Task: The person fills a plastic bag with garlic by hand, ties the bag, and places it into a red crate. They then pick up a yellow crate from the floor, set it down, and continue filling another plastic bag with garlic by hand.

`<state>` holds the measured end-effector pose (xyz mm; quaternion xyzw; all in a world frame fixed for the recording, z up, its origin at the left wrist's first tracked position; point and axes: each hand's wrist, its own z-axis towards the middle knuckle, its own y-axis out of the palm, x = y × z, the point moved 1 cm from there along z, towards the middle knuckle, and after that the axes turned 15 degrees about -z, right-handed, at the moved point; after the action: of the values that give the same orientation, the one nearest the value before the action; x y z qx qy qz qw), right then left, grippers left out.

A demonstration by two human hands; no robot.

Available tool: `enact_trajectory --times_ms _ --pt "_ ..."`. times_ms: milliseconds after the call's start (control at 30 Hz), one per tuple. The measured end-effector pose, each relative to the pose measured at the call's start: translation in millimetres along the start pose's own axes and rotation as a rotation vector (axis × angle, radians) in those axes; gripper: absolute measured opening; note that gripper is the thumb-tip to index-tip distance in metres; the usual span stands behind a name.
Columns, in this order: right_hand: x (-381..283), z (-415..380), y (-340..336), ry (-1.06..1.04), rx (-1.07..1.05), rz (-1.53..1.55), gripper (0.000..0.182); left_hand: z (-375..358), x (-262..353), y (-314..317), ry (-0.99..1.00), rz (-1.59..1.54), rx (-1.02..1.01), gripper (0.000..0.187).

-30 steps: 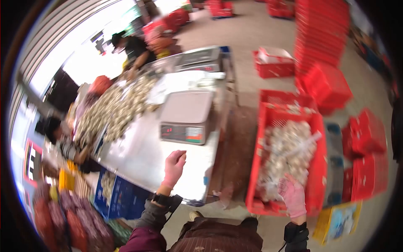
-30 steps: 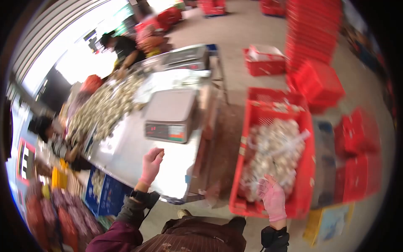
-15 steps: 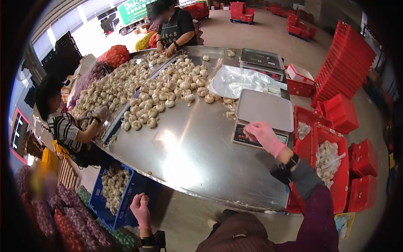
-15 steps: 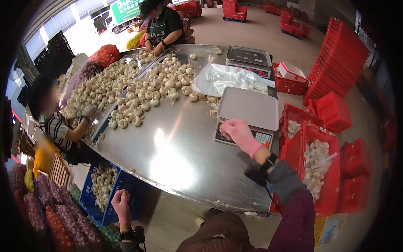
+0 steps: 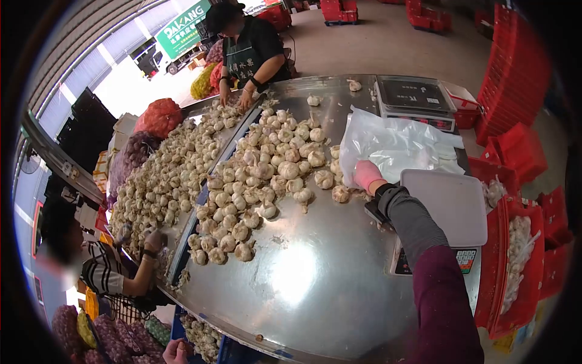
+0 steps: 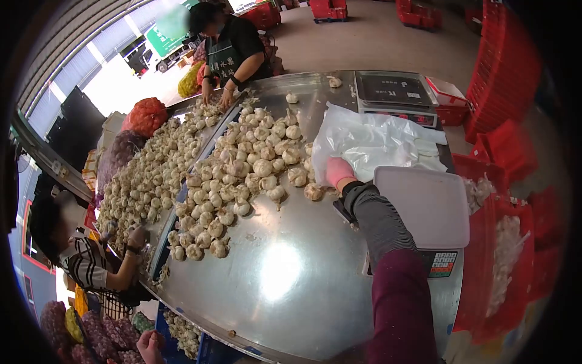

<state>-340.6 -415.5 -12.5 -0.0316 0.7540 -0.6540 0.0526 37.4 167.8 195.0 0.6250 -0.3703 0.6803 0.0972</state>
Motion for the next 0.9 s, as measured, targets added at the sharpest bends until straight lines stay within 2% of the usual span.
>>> enact_trajectory --times_ms 33,100,167,267,333,400,467,533,567,600,633,667,733,767,800,833,867,900 --pt "2 -4 -3 -0.007 0.007 0.021 0.034 19 14 20 -0.02 -0.033 -0.035 0.017" --pt "6 -13 -19 -0.014 -0.014 0.063 0.034 84 -14 58 0.09 -0.229 -0.131 0.015" --pt "4 -21 -36 0.006 -0.054 0.099 0.034 118 31 145 0.098 -0.19 -0.361 0.013" --pt "4 -19 -32 -0.002 -0.129 0.099 0.033 151 59 284 0.114 -0.182 -0.68 0.016" --pt "4 -15 -23 -0.025 -0.161 0.068 0.033 162 70 379 0.319 -0.089 -0.891 0.018" --pt "-1 -9 -11 -0.064 -0.102 -0.07 0.031 162 73 462 0.295 -0.13 -0.966 0.024" --pt "1 -10 -18 -0.051 -0.152 -0.109 0.028 170 71 528 0.463 -0.032 -0.892 0.033" --pt "5 -19 -39 -0.069 -0.025 0.139 0.023 168 81 566 0.371 0.029 -0.881 0.036" --pt "9 -18 -49 -0.072 -0.032 0.134 0.023 172 72 586 0.181 -0.088 -0.889 0.04" --pt "17 -14 -59 -0.016 -0.187 0.405 0.02 174 64 598 -0.01 -0.206 -0.889 0.044" --pt "25 -14 -63 0.05 -0.345 0.677 0.018 173 63 599 -0.022 -0.207 -0.891 0.044" --pt "37 -18 -68 0.058 -0.353 0.673 0.018 172 63 599 -0.072 -0.3 -0.922 0.048" --pt "62 -27 -78 0.045 -0.422 1.223 0.018 164 74 596 -0.12 -0.396 -0.961 0.052" --pt "70 -32 -82 0.052 -0.419 1.222 0.018 159 82 589 0.323 -0.244 -0.724 0.055" --pt "76 -39 -87 0.07 -0.39 1.346 0.02 152 94 579 0.746 -0.085 -0.457 0.058" --pt "80 -46 -93 0.087 -0.359 1.47 0.021 145 105 572 0.746 -0.111 -0.48 0.055" --pt "82 -52 -98 0.094 -0.356 1.469 0.021 138 116 569 0.745 -0.114 -0.486 0.055" --pt "82 -58 -104 0.073 -0.317 1.42 0.021 129 125 569 0.702 -0.207 -0.647 0.053"
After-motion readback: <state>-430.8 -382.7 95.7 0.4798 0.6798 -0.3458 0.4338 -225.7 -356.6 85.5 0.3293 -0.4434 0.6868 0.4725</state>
